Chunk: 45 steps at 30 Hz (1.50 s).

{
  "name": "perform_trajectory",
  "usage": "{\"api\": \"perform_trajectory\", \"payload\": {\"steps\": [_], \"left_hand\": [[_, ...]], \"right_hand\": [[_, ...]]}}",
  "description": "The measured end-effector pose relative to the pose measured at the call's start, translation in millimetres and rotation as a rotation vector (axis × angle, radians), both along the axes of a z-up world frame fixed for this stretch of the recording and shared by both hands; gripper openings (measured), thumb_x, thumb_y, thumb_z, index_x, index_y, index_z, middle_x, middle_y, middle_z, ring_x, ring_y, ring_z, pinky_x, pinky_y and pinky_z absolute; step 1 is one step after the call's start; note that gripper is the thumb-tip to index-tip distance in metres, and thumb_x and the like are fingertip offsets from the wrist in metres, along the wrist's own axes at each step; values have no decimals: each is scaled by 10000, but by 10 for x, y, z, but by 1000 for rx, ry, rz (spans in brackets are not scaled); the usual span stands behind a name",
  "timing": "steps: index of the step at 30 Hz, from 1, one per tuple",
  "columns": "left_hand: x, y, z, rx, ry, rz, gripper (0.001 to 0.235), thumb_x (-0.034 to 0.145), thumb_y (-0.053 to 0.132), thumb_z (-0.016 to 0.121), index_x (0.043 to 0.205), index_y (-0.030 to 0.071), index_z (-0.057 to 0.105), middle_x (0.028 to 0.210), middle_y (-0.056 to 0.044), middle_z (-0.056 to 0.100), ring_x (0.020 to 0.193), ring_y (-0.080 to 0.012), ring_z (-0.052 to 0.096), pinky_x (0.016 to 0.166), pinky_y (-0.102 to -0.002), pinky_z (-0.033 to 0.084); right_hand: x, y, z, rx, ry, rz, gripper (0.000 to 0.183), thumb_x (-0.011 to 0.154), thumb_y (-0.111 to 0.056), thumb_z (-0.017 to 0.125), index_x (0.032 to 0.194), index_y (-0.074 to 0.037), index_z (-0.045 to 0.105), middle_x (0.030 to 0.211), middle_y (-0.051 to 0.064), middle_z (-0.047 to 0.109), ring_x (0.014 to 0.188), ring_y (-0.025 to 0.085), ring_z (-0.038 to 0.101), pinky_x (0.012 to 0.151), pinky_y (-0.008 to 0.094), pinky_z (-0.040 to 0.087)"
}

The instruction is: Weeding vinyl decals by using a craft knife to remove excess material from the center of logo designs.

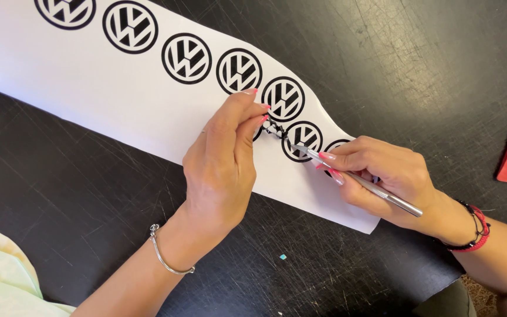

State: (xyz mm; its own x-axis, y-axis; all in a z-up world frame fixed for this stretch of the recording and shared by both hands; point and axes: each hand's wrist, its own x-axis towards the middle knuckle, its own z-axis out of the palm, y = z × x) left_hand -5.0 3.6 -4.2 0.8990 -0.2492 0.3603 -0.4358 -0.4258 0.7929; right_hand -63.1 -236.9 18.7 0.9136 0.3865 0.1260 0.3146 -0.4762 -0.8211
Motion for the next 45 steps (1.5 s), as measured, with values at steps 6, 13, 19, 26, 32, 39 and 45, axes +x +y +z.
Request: {"api": "perform_trajectory", "payload": {"steps": [6, 13, 19, 26, 32, 39, 45], "left_hand": [[135, 101, 230, 157, -567, -245, 192, 1021, -80, 744, 1160, -137, 625, 1115, -277, 763, 1061, -371, 777, 936, -442, 687], [11, 173, -14, -72, -197, -261, 427, 1137, -33, 668, 1484, 5, 422, 1439, -239, 643, 1352, -359, 711, 1220, -463, 597], [13, 164, 82, -395, -56, -272, 571, 1213, -78, 577, 1633, 151, 266, 1596, -197, 423, 1575, -358, 510, 1278, -530, 732], [57, 118, 6, -120, -243, -482, 570, 863, -223, 332, 1403, -43, 359, 1505, -358, 462, 1435, -511, 613, 1137, -466, 714], [132, 42, 188, 143, -437, -543, 228, 934, -123, 300, 1077, -85, 473, 1374, -409, 543, 1158, -370, 694, 1129, -499, 610], [114, 6, 179, 178, -649, -454, 31, 1083, -5, 485, 1063, 17, 496, 1365, -299, 624, 891, -246, 849, 1118, -502, 602], [95, -5, 140, 176, -705, -491, 68, 1064, -22, 447, 1129, -3, 459, 1386, -293, 618, 974, -293, 831, 1067, -483, 636]], "right_hand": [[-6, -5, -12, -23, -36, 11, 162, 973, -11, 610, 1107, 44, 682, 1053, 159, 758, 875, 251, 754, 714, 283, 570], [-9, -3, -8, -35, -46, -3, 167, 968, 3, 611, 1112, 41, 685, 1048, 149, 758, 869, 240, 757, 698, 267, 573], [-25, -24, -13, -29, -9, -15, 183, 976, -58, 624, 1112, 40, 697, 1067, 152, 766, 854, 202, 760, 679, 237, 564], [-127, -87, -69, 446, 334, -390, 165, 1032, -101, 567, 1130, 31, 577, 1040, 216, 704, 658, 131, 587, 440, 185, 412], [-63, -86, -27, 513, 398, -442, 184, 1083, -183, 526, 1185, -32, 547, 1015, 141, 659, 602, 100, 468, 402, 186, 334], [63, -168, 89, 819, 545, -442, 494, 1081, -403, 576, 1365, 1, 604, 1336, 262, 667, 1078, 217, 681, 658, 244, 625], [30, -90, 149, 925, 498, -356, 412, 978, -127, 734, 1345, -3, 591, 1382, 286, 656, 1241, 319, 690, 952, 337, 649]]}}
